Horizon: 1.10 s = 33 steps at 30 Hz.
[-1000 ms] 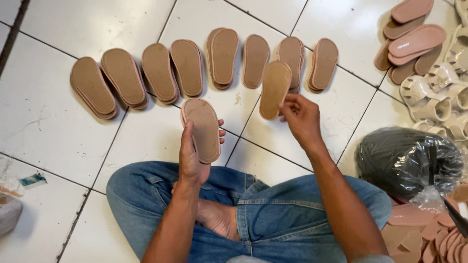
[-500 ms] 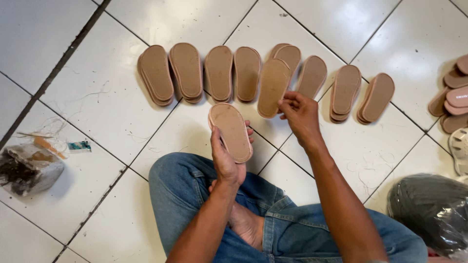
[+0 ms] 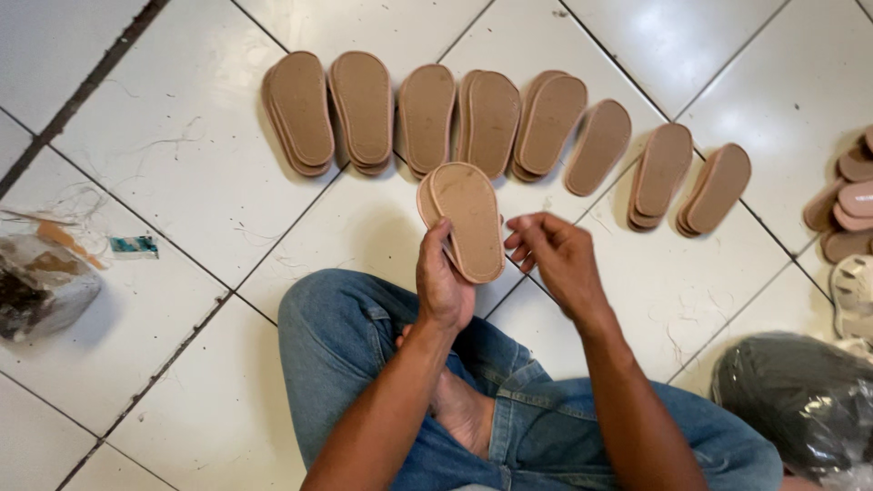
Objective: The person sits on a tiled floor and sorts a large pile of beige shoe insoles. They pick up insoles one by one, inspect them, and arrange them into neat rows and small stacks on the floor.
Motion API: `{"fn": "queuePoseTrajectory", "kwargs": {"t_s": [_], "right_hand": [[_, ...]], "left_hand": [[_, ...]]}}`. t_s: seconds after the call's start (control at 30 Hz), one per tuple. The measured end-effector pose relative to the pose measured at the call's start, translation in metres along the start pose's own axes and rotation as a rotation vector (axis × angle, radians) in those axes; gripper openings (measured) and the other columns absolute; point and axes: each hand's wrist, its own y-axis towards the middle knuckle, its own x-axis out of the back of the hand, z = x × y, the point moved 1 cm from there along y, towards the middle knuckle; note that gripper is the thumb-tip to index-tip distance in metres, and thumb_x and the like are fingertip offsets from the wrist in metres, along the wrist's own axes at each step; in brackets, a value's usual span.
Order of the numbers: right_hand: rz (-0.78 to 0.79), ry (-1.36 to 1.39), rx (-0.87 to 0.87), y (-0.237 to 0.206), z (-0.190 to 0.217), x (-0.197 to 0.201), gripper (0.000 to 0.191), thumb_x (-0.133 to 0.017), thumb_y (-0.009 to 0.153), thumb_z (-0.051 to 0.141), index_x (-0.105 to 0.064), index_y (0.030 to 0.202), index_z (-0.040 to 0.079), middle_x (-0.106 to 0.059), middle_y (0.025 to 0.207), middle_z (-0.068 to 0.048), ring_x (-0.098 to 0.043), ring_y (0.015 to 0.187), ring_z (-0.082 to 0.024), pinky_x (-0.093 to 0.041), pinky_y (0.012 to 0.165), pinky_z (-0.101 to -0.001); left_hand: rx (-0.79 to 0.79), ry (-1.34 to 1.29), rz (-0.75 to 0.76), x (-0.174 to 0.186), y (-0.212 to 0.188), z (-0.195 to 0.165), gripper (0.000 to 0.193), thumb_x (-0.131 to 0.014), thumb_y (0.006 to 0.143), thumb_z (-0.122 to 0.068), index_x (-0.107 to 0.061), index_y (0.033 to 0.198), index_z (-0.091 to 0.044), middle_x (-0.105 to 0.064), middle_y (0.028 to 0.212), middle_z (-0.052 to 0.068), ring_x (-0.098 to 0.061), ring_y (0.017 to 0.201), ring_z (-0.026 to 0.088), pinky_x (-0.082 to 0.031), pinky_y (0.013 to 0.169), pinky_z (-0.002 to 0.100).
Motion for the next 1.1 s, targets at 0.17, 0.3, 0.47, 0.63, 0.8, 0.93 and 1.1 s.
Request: {"fn": "queuePoseTrajectory", "kwargs": {"t_s": [0.17, 0.3, 0.47, 0.63, 0.8, 0.93, 1.1], "right_hand": [[0.013, 0.083, -0.036, -0.03, -0.017, -0.003, 0.017, -0.068, 0.097, 0.009, -0.069, 0.109, -0.003, -0.069, 0.083, -0.004, -0.063, 0.071, -0.01, -0.054, 0.06, -0.0242], [-0.032, 0.142, -0.014, -0.031, -0.024, 0.0, 0.018, -0.069, 0.095, 0.007, -0.069, 0.109, -0.005, -0.07, 0.083, -0.006, -0.064, 0.071, -0.011, -0.054, 0.057, -0.0251], [-0.219, 0.045, 0.148, -0.006, -0.026, 0.011, 0.021, -0.069, 0.098, 0.009, -0.068, 0.113, -0.005, -0.07, 0.087, -0.006, -0.066, 0.075, -0.011, -0.054, 0.06, -0.0242], [-0.238, 0.037, 0.157, 0.063, -0.013, 0.006, 0.022, -0.069, 0.098, 0.013, -0.069, 0.112, -0.005, -0.071, 0.088, -0.007, -0.067, 0.075, -0.012, -0.055, 0.061, -0.0253], [-0.31, -0.509, 0.355, 0.084, 0.002, -0.001, 0.027, -0.075, 0.098, 0.019, -0.071, 0.113, -0.003, -0.075, 0.092, -0.01, -0.067, 0.079, -0.014, -0.054, 0.069, -0.0277], [-0.142, -0.294, 0.159, 0.036, -0.009, 0.004, 0.024, -0.066, 0.101, 0.02, -0.072, 0.113, 0.0, -0.075, 0.092, -0.008, -0.065, 0.076, -0.012, -0.053, 0.066, -0.0275], [0.071, 0.064, 0.03, -0.023, -0.022, -0.007, 0.025, -0.062, 0.103, 0.02, -0.072, 0.11, -0.002, -0.071, 0.087, -0.006, -0.065, 0.075, -0.011, -0.054, 0.065, -0.0258]], "left_hand": [[-0.05, 0.059, 0.031, 0.007, 0.003, 0.004, 0.04, -0.057, 0.101, -0.023, -0.055, 0.134, 0.001, -0.067, 0.122, 0.009, -0.064, 0.113, 0.02, -0.05, 0.101, 0.037], [-0.102, 0.11, 0.064, 0.007, 0.004, 0.001, 0.042, -0.057, 0.106, -0.026, -0.056, 0.132, 0.007, -0.067, 0.122, 0.013, -0.063, 0.112, 0.023, -0.051, 0.099, 0.038], [-0.191, 0.168, -0.03, 0.002, 0.006, -0.006, 0.053, -0.048, 0.102, -0.038, -0.054, 0.134, 0.003, -0.069, 0.123, 0.017, -0.065, 0.107, 0.023, -0.053, 0.091, 0.037], [-0.16, 0.072, -0.084, -0.005, 0.008, -0.013, 0.062, -0.038, 0.104, -0.05, -0.052, 0.14, -0.002, -0.069, 0.12, 0.019, -0.065, 0.104, 0.024, -0.053, 0.09, 0.036], [-0.142, 0.074, -0.083, -0.01, 0.007, -0.017, 0.071, -0.03, 0.102, -0.059, -0.052, 0.141, -0.004, -0.07, 0.12, 0.018, -0.067, 0.104, 0.024, -0.054, 0.09, 0.037], [-0.113, 0.038, 0.009, -0.013, 0.007, -0.014, 0.073, -0.028, 0.104, -0.061, -0.054, 0.139, -0.003, -0.071, 0.118, 0.019, -0.067, 0.103, 0.026, -0.053, 0.09, 0.04], [-0.069, 0.102, 0.1, -0.013, 0.005, -0.01, 0.076, -0.024, 0.106, -0.061, -0.057, 0.138, -0.001, -0.07, 0.117, 0.02, -0.067, 0.103, 0.026, -0.054, 0.096, 0.044]]}}
